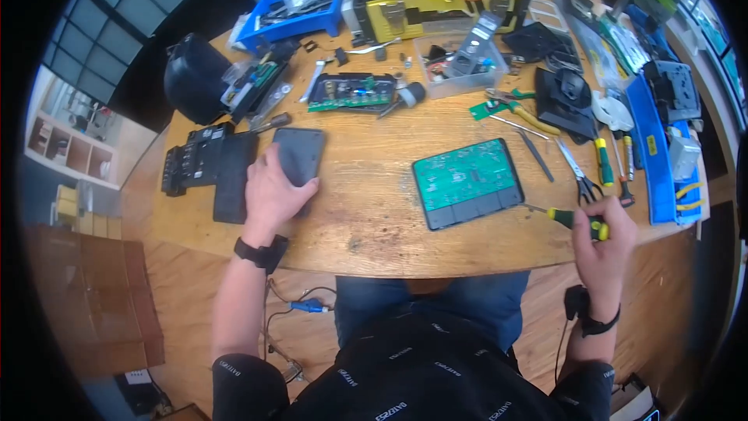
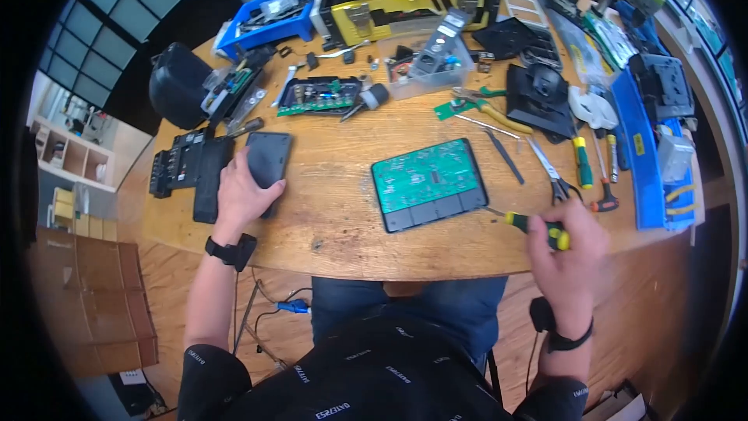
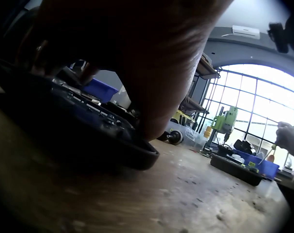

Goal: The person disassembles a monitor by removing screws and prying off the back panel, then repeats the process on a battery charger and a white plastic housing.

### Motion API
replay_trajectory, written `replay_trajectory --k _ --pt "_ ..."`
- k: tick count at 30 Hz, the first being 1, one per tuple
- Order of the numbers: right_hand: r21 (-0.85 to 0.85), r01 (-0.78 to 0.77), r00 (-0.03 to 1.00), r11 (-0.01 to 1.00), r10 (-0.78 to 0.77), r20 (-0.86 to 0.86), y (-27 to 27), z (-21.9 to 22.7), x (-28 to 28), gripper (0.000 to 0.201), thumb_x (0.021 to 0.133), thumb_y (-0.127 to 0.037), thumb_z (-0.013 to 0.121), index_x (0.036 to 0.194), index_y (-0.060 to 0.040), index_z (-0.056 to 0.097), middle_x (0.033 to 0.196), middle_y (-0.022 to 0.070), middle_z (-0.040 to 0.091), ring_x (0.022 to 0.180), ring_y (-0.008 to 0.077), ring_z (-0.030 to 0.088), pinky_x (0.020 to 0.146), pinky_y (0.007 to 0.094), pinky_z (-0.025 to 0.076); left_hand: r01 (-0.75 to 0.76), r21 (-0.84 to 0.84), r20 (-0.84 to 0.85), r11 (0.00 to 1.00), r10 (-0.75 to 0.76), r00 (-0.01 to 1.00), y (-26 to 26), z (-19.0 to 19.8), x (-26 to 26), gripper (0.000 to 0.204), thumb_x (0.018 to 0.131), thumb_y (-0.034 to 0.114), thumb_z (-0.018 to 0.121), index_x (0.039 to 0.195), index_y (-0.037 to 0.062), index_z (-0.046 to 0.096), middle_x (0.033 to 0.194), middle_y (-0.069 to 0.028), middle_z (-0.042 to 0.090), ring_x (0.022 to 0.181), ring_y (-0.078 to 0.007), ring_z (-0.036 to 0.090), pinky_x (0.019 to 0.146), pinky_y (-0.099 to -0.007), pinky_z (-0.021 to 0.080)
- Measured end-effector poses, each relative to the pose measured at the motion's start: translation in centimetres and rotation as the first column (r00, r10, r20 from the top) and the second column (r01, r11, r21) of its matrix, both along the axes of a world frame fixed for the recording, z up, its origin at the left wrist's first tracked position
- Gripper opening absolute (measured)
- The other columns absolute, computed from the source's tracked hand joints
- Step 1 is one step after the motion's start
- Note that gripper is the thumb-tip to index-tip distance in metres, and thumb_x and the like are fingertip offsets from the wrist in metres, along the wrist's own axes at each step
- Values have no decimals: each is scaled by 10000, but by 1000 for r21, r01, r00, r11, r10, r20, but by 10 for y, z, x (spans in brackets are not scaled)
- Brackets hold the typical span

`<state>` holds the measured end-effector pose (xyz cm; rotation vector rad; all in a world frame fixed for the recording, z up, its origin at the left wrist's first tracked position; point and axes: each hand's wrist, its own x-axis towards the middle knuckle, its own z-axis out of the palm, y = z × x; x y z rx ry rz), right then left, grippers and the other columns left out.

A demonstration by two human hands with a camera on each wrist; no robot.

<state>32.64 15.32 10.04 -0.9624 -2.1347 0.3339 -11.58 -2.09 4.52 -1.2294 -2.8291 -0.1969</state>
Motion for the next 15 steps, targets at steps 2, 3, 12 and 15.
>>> replay_trajectory --k 2,3,12,15 --pt "-48 37 999 998 -38 -17 2 -8 11 165 852 -15 762 809 -36 604 712 126 618 645 301 628 621 368 469 94 55 -27 994 -92 995 0 10 7 966 728 441 878 1470 -19 466 1338 -285 620 1249 -457 578 1059 -497 502" --pt "-54 23 999 998 -25 -27 2 -11 12 165 852 -15 762 809 -36 604 712 126 618 645 301 628 621 368 469 67 32 32 997 -69 997 3 16 12 984 739 423 874 1505 -21 443 1374 -291 612 1302 -442 556 1112 -481 474" --pt "-79 78 996 994 -74 45 -1 -9 20 184 830 -55 795 802 -39 614 682 118 591 617 310 604 599 374 449 137 -14 79 990 -136 988 11 -3 12 944 739 407 885 1465 -38 477 1398 -292 586 1292 -439 552 1119 -483 455" --pt "-95 84 996 992 -79 50 -1 -10 20 186 820 -47 790 796 -37 607 673 118 578 600 312 588 582 368 443 128 -35 68 991 -126 990 11 -3 12 960 760 413 876 1493 -30 442 1387 -318 589 1320 -433 554 1134 -470 455"
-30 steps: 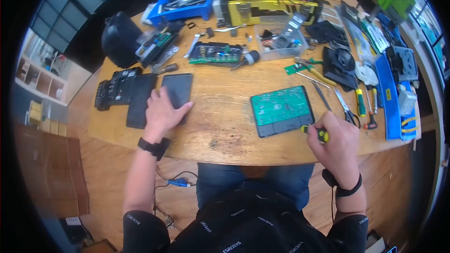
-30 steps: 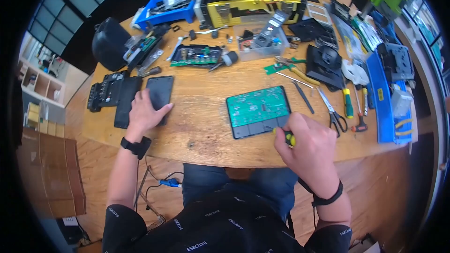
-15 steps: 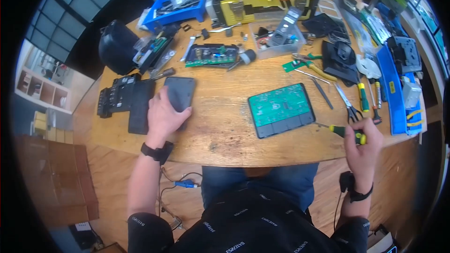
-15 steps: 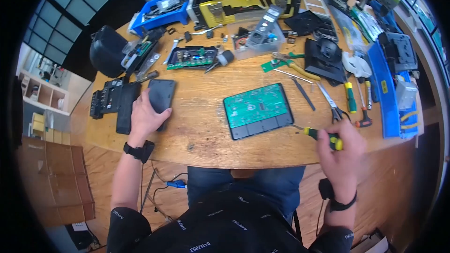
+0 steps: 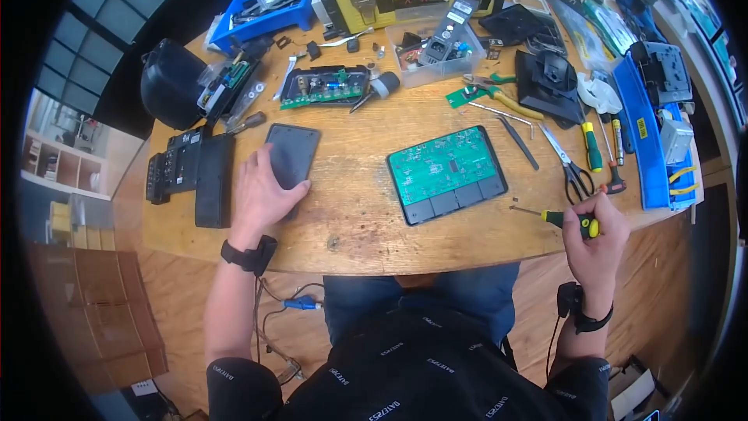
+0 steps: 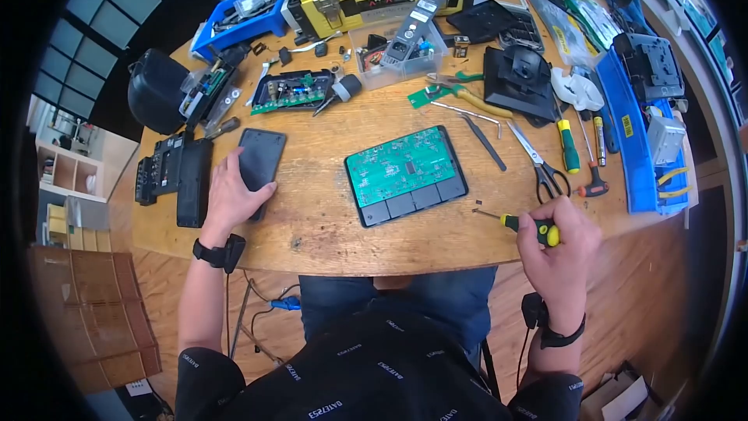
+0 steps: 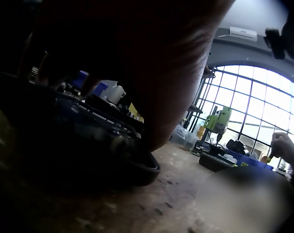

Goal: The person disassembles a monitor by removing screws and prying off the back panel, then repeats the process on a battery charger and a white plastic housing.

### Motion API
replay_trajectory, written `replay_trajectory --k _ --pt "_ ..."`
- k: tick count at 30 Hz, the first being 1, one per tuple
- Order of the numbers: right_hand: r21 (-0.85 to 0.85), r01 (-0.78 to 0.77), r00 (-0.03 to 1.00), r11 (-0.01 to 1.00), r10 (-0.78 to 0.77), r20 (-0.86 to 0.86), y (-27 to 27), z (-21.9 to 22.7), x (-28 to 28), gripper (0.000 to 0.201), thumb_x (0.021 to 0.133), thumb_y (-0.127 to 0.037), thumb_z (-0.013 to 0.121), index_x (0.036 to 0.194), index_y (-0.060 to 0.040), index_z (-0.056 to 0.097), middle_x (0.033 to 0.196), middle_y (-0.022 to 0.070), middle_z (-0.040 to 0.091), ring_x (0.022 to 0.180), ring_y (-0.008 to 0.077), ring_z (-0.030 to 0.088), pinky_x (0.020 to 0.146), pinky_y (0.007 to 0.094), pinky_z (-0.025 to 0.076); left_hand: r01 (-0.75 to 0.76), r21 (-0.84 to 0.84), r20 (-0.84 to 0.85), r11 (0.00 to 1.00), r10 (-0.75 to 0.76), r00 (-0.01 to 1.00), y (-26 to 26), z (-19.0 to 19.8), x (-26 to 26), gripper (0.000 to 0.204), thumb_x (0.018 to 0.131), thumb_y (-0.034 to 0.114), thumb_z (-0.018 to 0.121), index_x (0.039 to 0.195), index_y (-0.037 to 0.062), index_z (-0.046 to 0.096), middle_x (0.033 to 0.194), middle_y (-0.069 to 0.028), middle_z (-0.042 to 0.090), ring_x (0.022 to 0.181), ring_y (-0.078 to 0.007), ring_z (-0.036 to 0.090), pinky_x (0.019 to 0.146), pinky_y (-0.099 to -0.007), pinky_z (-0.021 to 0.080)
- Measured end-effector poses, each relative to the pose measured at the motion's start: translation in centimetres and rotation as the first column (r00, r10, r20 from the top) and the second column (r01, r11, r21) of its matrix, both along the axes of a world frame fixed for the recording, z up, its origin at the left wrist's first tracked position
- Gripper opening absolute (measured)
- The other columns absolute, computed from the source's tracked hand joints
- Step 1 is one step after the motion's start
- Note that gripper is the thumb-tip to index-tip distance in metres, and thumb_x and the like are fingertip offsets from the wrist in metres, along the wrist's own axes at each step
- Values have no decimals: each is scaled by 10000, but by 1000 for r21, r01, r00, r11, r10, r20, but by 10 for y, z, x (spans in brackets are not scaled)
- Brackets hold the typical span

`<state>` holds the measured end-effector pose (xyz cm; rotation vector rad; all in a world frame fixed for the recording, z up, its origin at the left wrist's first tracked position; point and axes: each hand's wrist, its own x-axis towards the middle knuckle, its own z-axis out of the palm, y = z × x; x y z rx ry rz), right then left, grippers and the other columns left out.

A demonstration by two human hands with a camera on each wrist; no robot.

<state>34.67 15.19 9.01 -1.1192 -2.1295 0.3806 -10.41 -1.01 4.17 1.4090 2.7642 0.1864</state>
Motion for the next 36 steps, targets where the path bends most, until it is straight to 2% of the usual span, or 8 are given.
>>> replay_trajectory --k 5,8,13,18,23,25,30,36 --pt "20 29 999 999 -30 40 -1 -5 -2 184 778 -9 764 779 -39 583 671 121 573 599 322 585 579 369 447 60 38 10 997 -61 998 -2 3 3 933 759 401 880 1479 -11 453 1388 -291 589 1327 -436 540 1146 -479 435" --pt "40 -5 1000 999 5 12 -3 -2 -7 180 788 -13 766 779 -41 588 677 114 582 598 309 591 579 365 448 79 61 16 995 -80 997 2 8 12 927 757 390 881 1479 -7 455 1382 -282 593 1321 -434 543 1144 -484 435" --pt "37 51 999 998 -51 -12 -3 4 -4 163 796 -16 773 790 -41 612 682 105 594 590 279 598 572 349 449 131 72 69 989 -136 988 21 33 41 922 730 338 891 1481 19 462 1382 -256 586 1313 -424 541 1130 -478 444" --pt "59 87 996 995 -86 -13 -6 8 3 159 781 -9 775 785 -45 620 676 105 588 587 277 604 569 341 458 230 108 62 967 -238 969 28 23 46 919 714 309 890 1476 20 464 1384 -250 585 1307 -417 543 1120 -484 447" --pt "103 103 994 989 -107 38 -2 13 6 165 786 -47 771 765 -53 608 668 113 591 597 310 622 568 362 471 243 96 63 965 -250 966 30 9 46 910 719 312 897 1470 23 469 1404 -242 583 1294 -411 546 1118 -484 450" --pt "108 75 990 991 -87 111 -1 14 3 217 812 -90 784 742 -56 581 665 122 589 601 331 620 557 387 460 238 65 72 969 -243 967 32 9 48 912 722 319 899 1470 24 470 1404 -241 583 1297 -411 544 1115 -484 451" --pt "111 63 993 992 -73 91 2 11 -10 288 854 -120 785 719 -58 539 658 128 571 593 343 599 545 413 435 219 2 49 976 -219 974 32 5 48 923 726 340 908 1472 20 469 1405 -241 583 1304 -418 539 1114 -489 445" --pt "105 80 992 991 -89 90 5 10 -16 325 882 -111 756 710 -49 487 655 145 526 595 372 565 545 426 414 272 55 60 961 -275 960 31 3 45 951 710 343 922 1472 3 465 1410 -254 583 1314 -432 540 1128 -498 430"
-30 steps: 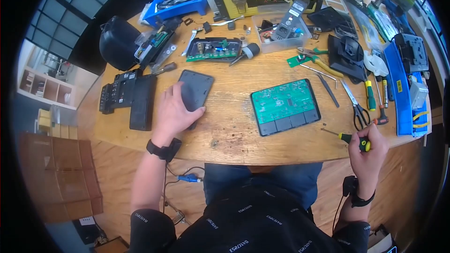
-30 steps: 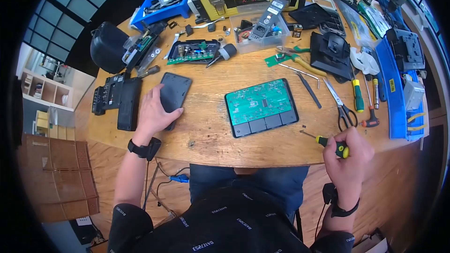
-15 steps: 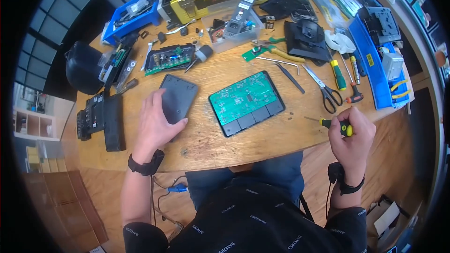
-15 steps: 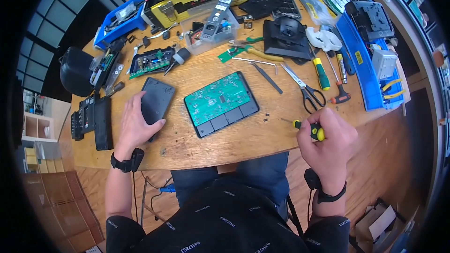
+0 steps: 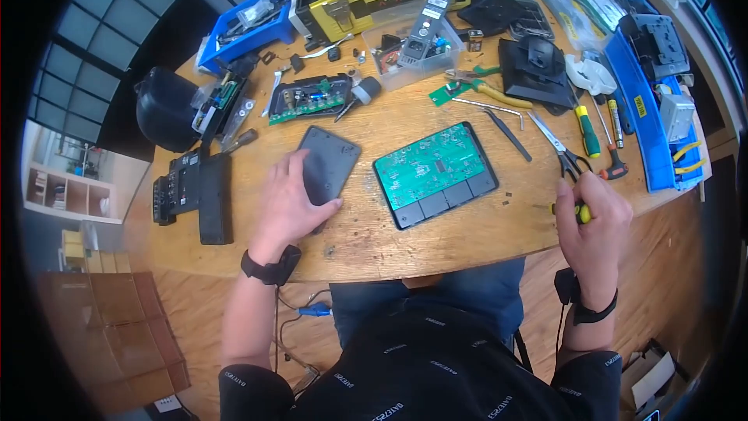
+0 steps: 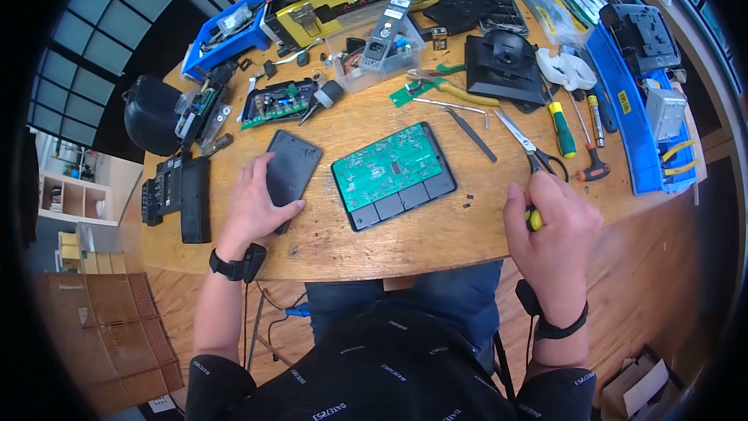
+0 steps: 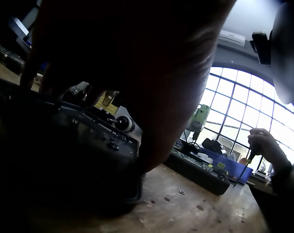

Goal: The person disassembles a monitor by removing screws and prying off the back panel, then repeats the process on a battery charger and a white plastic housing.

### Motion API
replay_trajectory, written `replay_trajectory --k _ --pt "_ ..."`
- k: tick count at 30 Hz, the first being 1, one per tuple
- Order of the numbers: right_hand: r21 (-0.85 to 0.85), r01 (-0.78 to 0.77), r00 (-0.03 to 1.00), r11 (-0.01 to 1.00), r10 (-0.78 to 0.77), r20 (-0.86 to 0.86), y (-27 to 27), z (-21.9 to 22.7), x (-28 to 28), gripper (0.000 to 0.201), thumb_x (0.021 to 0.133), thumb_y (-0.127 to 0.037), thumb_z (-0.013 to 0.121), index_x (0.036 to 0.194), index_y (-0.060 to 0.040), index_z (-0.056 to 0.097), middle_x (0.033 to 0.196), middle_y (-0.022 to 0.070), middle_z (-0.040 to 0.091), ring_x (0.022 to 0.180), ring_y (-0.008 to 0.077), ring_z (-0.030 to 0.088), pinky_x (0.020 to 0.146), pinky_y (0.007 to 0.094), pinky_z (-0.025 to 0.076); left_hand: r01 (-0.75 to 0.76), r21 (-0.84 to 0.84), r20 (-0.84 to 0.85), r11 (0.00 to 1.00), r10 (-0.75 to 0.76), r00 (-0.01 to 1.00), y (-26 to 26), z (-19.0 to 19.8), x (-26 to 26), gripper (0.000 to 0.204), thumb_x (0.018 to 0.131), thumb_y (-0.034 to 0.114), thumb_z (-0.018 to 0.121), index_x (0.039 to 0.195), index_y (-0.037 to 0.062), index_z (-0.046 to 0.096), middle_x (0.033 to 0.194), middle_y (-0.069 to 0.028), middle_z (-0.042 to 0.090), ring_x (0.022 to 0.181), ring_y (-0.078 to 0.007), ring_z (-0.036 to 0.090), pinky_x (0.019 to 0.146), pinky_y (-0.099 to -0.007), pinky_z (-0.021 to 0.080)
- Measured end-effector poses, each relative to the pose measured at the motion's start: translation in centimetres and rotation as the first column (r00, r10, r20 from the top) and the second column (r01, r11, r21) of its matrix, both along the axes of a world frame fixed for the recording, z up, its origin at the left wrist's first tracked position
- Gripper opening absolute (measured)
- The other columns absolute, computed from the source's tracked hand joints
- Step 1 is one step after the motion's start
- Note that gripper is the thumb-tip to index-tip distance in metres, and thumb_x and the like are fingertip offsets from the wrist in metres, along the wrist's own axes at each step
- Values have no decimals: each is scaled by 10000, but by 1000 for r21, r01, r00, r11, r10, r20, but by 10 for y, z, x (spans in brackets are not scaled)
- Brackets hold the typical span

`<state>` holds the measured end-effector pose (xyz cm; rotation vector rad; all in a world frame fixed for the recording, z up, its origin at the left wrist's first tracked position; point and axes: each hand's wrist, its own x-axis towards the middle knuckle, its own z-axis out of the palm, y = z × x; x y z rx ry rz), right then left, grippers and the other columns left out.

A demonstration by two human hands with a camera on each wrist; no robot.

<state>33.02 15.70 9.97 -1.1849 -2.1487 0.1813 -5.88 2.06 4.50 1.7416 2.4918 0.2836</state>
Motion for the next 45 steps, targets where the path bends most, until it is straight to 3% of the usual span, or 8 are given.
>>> replay_trajectory --k 8,10,15,22,32,38,41,45 --pt "1 -28 999 1000 28 23 -4 3 0 301 880 -87 745 712 -50 498 652 138 526 587 365 568 546 428 412 -13 -14 81 1000 14 997 17 32 23 951 686 313 915 1472 19 467 1420 -251 574 1329 -427 537 1146 -496 426" --pt "0 -20 1000 1000 20 18 -5 4 0 298 880 -87 745 714 -51 501 651 138 526 587 363 572 545 429 414 172 47 47 984 -175 983 25 40 36 964 675 308 920 1475 19 465 1440 -253 557 1340 -436 524 1152 -495 426" --pt "14 3 1000 1000 -3 20 -3 2 -1 289 881 -90 749 721 -53 511 649 136 535 583 359 582 543 432 420 375 73 154 924 -382 911 51 37 80 998 657 337 937 1487 42 468 1481 -258 515 1374 -437 489 1179 -511 399" --pt "31 -18 1000 999 18 14 -3 2 -4 290 882 -96 754 720 -58 516 651 131 550 580 358 584 539 435 422 431 3 146 903 -426 893 76 28 114 958 679 364 917 1489 101 477 1509 -232 480 1380 -430 472 1166 -530 401" --pt "0 1 999 1000 -1 38 -7 0 -7 280 907 -112 734 748 -49 512 675 160 551 641 393 594 570 466 425 415 21 89 909 -416 905 74 13 116 1026 680 366 902 1550 85 436 1485 -262 457 1352 -455 477 1135 -528 408" --pt "6 -34 998 999 34 43 -5 -2 -10 286 932 -94 713 754 -40 496 667 159 521 621 387 545 575 459 390 397 -64 158 916 -383 910 73 15 113 1052 677 364 880 1575 90 405 1423 -297 459 1298 -467 493 1109 -530 413" --pt "-2 -28 999 1000 28 44 -5 -3 -10 292 935 -100 717 753 -44 496 666 161 519 619 391 541 576 464 381 328 -64 170 943 -313 934 63 17 106 1063 663 369 883 1574 105 405 1421 -302 460 1288 -468 499 1113 -521 411" --pt "21 -28 998 999 27 58 -4 -5 -8 303 938 -102 718 749 -43 489 667 167 516 623 398 538 578 470 376 106 -39 185 994 -97 978 33 25 72 1058 659 355 898 1561 103 404 1456 -325 445 1357 -519 465 1152 -563 414"
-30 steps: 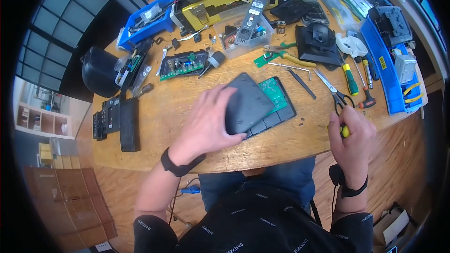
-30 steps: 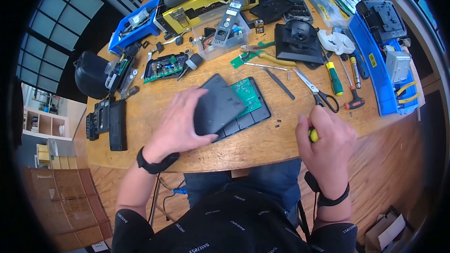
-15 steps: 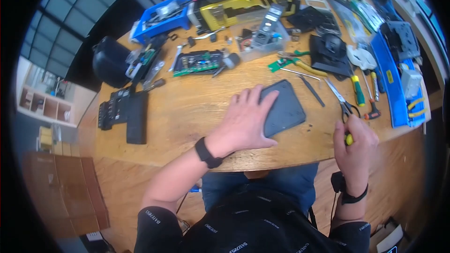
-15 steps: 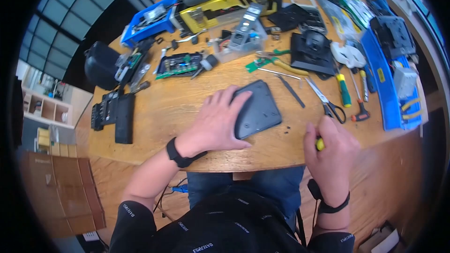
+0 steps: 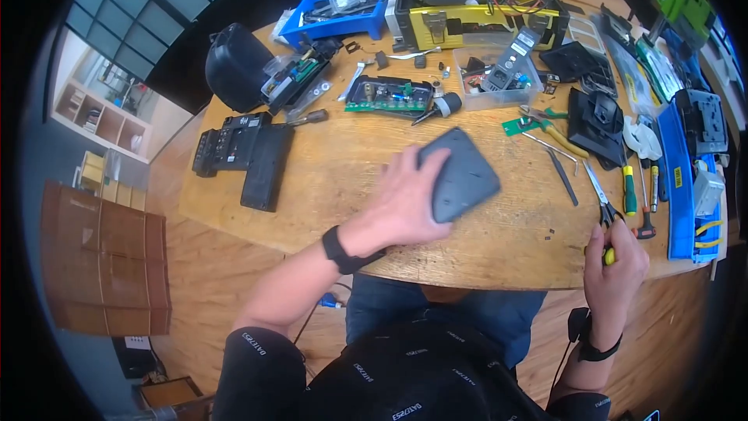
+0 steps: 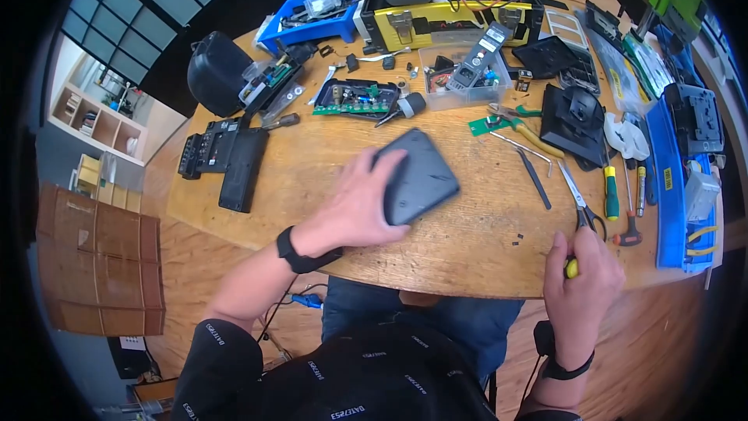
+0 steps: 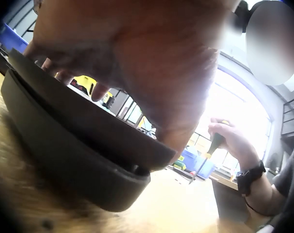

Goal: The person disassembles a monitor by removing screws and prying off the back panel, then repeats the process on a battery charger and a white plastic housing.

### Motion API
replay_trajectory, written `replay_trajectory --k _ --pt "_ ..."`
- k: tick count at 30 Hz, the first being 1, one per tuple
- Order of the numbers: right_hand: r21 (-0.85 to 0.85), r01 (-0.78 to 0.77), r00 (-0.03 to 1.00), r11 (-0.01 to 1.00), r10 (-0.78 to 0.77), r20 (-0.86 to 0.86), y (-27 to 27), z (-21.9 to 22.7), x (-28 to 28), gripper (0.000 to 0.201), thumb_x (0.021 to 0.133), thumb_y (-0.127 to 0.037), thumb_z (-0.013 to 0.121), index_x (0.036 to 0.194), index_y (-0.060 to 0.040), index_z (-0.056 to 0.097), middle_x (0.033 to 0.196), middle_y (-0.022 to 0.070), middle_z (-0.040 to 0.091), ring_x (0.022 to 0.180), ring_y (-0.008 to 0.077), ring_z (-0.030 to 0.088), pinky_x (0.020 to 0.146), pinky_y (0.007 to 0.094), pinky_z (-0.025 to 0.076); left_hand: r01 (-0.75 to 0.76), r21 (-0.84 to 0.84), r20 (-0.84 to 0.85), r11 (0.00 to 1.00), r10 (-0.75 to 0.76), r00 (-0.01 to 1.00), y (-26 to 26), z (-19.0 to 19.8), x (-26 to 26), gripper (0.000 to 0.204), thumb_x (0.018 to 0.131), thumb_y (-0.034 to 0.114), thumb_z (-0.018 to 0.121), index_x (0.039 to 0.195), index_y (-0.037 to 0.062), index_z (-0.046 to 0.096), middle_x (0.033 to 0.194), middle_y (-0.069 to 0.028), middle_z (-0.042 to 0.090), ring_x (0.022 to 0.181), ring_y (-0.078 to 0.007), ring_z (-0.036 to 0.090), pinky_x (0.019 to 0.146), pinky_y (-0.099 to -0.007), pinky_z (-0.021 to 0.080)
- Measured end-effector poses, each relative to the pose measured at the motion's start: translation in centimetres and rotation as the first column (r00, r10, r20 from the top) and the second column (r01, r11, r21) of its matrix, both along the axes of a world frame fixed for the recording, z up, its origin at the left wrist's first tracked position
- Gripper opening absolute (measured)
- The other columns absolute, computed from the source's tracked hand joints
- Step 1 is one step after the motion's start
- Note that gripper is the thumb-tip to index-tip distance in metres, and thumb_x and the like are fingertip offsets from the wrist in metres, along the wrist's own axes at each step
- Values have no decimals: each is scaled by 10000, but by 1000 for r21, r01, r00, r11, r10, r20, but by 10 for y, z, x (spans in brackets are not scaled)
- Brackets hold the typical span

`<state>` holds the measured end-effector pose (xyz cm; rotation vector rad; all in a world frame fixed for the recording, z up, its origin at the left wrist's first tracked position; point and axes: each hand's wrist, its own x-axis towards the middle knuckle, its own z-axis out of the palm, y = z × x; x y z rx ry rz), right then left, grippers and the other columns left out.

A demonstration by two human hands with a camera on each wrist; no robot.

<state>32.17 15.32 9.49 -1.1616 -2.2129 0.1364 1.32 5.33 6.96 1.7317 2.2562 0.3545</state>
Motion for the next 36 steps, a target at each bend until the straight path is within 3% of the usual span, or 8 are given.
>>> replay_trajectory --k 6,8,12,17,19,23,25,36 --pt "1 -31 1000 1000 31 -1 -1 1 -2 308 940 -96 713 748 -33 480 670 174 517 629 404 540 584 476 377 -265 4 -70 964 265 962 -58 4 -65 1066 659 378 906 1551 82 404 1460 -319 460 1347 -493 509 1120 -529 465" --pt "5 -35 999 999 35 4 0 1 -2 306 939 -92 711 749 -31 479 671 175 518 630 404 543 586 478 379 -425 -29 -168 905 415 894 -69 6 -83 1066 664 399 901 1554 82 407 1435 -291 495 1316 -473 544 1100 -531 474" --pt "1 -26 1000 1000 26 12 2 2 -3 298 936 -88 709 754 -30 481 670 178 520 633 405 551 589 484 383 -566 8 -314 824 540 781 -85 -3 -113 1038 685 424 886 1550 85 422 1394 -271 535 1293 -453 564 1084 -516 485" --pt "-12 -28 999 1000 28 21 1 4 -4 299 940 -93 708 756 -28 481 667 180 521 632 408 552 589 484 384 -617 -11 -302 787 585 752 -91 -5 -124 970 707 463 856 1521 78 496 1378 -270 543 1304 -434 537 1083 -514 468" --pt "-11 -28 999 1000 29 29 1 4 -3 305 944 -98 708 756 -27 479 664 179 523 630 409 552 585 481 382 -586 -24 -445 810 516 732 -89 -7 -120 932 712 506 838 1492 79 559 1375 -249 553 1307 -412 531 1063 -491 469" --pt "-12 -34 999 999 35 29 1 3 -2 311 947 -101 708 753 -27 477 659 174 523 623 408 547 580 478 378 -594 -35 -457 803 516 725 -87 -6 -115 898 724 536 820 1467 83 601 1432 -237 535 1341 -393 494 1074 -489 443" --pt "-3 -26 999 1000 26 30 0 4 -3 313 945 -97 710 750 -25 476 655 172 520 616 407 540 579 476 377 -525 60 -538 849 471 699 -90 -8 -117 885 736 543 813 1464 84 607 1493 -233 502 1381 -389 450 1100 -517 410" --pt "-34 -29 1000 999 29 9 0 6 -2 291 927 -86 716 755 -26 489 665 173 535 624 406 556 585 472 397 -658 14 -488 753 580 652 -83 -5 -126 871 766 548 793 1486 97 604 1616 -245 426 1502 -402 392 1154 -584 417"
